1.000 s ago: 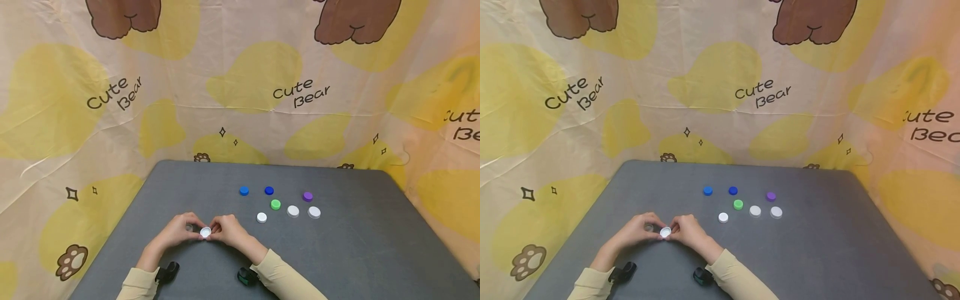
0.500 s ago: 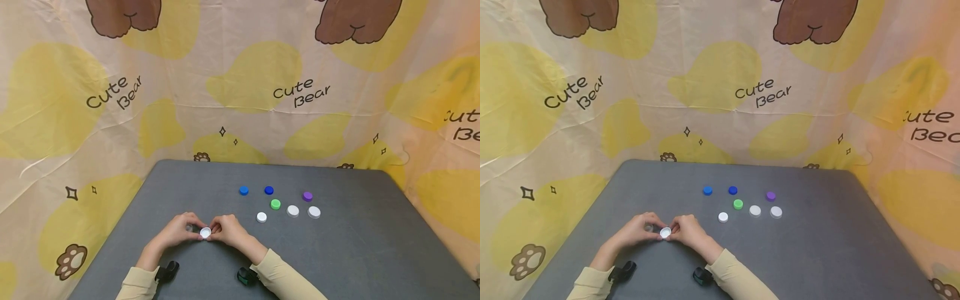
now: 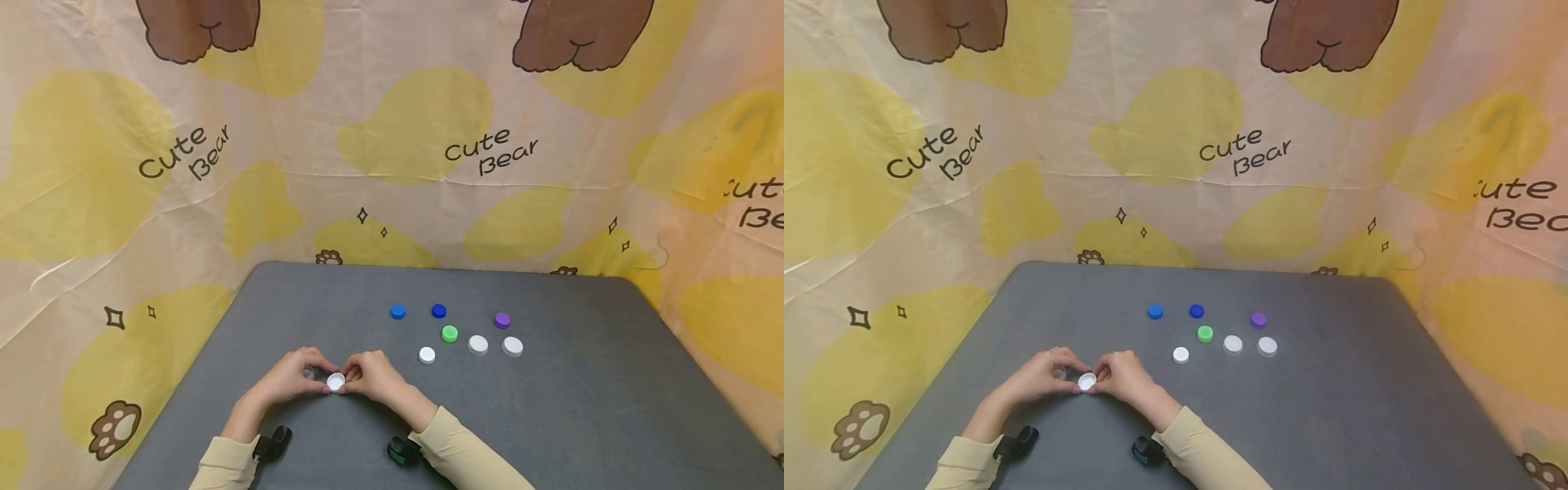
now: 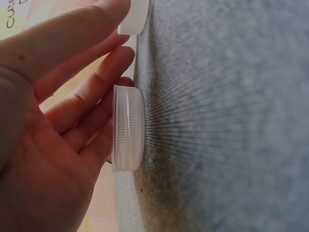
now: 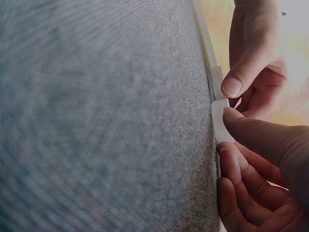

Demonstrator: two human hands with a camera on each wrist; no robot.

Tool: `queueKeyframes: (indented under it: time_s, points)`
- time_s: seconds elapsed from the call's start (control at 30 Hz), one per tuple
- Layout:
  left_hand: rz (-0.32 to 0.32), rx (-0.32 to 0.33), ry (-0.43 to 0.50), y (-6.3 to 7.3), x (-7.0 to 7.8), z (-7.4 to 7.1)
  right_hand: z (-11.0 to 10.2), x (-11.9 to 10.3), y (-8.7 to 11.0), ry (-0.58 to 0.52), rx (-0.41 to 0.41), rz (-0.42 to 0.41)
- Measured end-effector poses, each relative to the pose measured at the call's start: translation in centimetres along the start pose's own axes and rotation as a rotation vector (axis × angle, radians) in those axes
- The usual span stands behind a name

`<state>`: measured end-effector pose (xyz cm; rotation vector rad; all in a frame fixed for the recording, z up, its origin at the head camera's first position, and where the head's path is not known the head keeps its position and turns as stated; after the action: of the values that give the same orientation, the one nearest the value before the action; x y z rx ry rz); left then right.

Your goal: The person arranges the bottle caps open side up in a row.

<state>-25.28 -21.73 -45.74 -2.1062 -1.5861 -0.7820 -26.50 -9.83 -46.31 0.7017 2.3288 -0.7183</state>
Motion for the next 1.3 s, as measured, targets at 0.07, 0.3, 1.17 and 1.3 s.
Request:
queueKeyframes:
  time_s: [0.07,0.3,1.17,1.3]
  points:
    - [-0.003,-0.005,0.008,-0.1,-0.1,0.0,0.0,0.0,0.0,0.001,0.001,-0.004]
    - [-0.056,-0.004,0.074,-0.5,-0.6,-0.2,-0.5,0.4,0.0,-0.005,0.014,-0.014]
    - [-0.074,0.007,0.137,-7.9,3.0,1.0,-8.7,5.9,0.6,0.111,0.211,0.132]
    - [-0.071,0.009,0.139,-9.2,3.7,1.0,-9.8,6.8,0.8,0.122,0.251,0.165]
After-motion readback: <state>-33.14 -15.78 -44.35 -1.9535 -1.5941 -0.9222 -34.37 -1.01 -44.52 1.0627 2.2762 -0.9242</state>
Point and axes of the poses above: each hand's wrist, its own y-axis away from the middle knuckle, its own z-axis out of the palm, x = y × z, the point moved 9 cm from there along -y, towards the middle knuckle, and after that the axes turned 14 degrees about -z, right-handed, at the moved point
